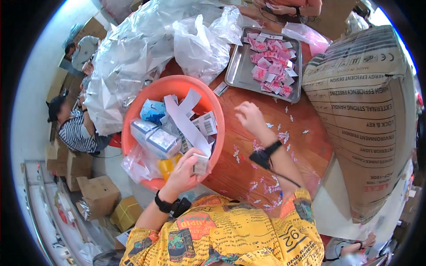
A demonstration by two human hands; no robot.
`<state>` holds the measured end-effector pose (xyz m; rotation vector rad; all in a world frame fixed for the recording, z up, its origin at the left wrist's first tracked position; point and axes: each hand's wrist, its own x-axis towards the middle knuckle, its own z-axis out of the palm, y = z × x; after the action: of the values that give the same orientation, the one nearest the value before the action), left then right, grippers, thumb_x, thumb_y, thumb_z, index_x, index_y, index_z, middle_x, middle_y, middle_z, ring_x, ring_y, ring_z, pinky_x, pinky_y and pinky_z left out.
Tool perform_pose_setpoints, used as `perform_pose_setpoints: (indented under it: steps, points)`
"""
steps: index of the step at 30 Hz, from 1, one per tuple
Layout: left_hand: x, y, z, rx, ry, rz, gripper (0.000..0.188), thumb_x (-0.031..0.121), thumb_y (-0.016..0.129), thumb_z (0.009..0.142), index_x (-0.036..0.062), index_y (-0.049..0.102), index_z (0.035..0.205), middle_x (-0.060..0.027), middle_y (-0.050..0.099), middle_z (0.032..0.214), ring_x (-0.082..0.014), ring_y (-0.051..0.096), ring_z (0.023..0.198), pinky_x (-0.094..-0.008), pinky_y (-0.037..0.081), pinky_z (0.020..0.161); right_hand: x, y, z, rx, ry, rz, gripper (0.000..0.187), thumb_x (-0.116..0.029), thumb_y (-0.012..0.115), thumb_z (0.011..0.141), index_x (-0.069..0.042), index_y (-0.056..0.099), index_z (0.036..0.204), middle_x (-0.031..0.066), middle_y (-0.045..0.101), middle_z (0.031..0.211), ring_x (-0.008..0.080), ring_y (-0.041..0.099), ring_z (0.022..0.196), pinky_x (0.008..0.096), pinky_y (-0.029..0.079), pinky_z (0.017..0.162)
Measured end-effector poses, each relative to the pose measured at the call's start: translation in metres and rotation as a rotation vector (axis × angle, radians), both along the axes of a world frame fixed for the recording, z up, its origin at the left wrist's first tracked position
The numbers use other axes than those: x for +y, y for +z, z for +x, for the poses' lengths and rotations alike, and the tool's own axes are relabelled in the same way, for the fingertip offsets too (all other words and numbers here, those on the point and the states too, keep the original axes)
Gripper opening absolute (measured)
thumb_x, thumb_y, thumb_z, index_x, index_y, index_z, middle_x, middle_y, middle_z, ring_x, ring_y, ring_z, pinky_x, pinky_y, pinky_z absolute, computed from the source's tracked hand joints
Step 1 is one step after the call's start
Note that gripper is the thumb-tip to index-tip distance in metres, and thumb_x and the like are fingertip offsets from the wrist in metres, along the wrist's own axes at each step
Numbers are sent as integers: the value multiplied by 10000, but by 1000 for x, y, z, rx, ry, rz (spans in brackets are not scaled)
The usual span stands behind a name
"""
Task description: The person uses a blue handheld cutter to trim small pink paper strips into smaller pieces. They repeatedly pick up strips from a red basin, cut them, and place the resulting pieces into a metal tray. The workspace is cluttered with cardboard boxes and plastic bags.
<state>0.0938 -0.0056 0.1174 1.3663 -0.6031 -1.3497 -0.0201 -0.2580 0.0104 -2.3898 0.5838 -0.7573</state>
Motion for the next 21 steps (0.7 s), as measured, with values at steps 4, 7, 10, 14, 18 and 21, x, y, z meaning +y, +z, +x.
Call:
perform_pose_setpoints:
  steps: [4, 7, 10, 14, 18, 21]
  points:
    - [11, -8, 30, -65, 195, 94, 235, 226, 372, 878, 61, 495, 992, -100, 591, 818, -155, 593, 731, -244, 469, 521, -40, -49, 70, 185, 40, -257, 252, -71, 536, 749, -59, 599, 993, 114, 532, 1048, 291, 554, 914, 374, 504, 740]
    - [16, -20, 48, -150, 230, 217, 241, 202, 424, 852, 52, 547, 995, -72, 583, 834, -153, 587, 765, -244, 480, 567, -52, -67, 113, 229, -13, -296, 252, -96, 517, 781, -61, 576, 1024, 107, 500, 1103, 294, 546, 951, 376, 517, 737]
    - [17, -23, 53, -351, 61, 340, 210, 183, 508, 825, 37, 610, 937, -52, 564, 833, -154, 574, 765, -251, 472, 611, -59, -80, 128, 337, 2, -255, 210, -129, 481, 817, -52, 571, 991, 114, 502, 1091, 295, 559, 951, 382, 521, 729]
    - [11, -37, 53, -613, -171, 280, 181, 169, 590, 773, 26, 650, 864, -66, 540, 822, -174, 558, 757, -273, 456, 658, -48, -78, 107, 442, 47, -271, 144, -107, 475, 809, -32, 581, 874, 139, 552, 973, 290, 632, 745, 396, 532, 607]
    - [10, -55, 52, -773, -365, 234, 229, 228, 571, 763, 31, 641, 857, -137, 596, 794, -252, 587, 743, -327, 461, 671, -43, -77, 66, 532, 135, -437, 135, -91, 502, 759, -30, 599, 830, 140, 545, 951, 248, 612, 779, 368, 540, 558]
    - [5, -60, 51, -741, -408, 349, 278, 286, 528, 772, 30, 625, 823, -148, 629, 763, -281, 610, 731, -349, 464, 675, -46, -58, 69, 350, 101, -583, 199, -93, 510, 745, -43, 577, 926, 131, 514, 1083, 226, 592, 836, 341, 544, 586]
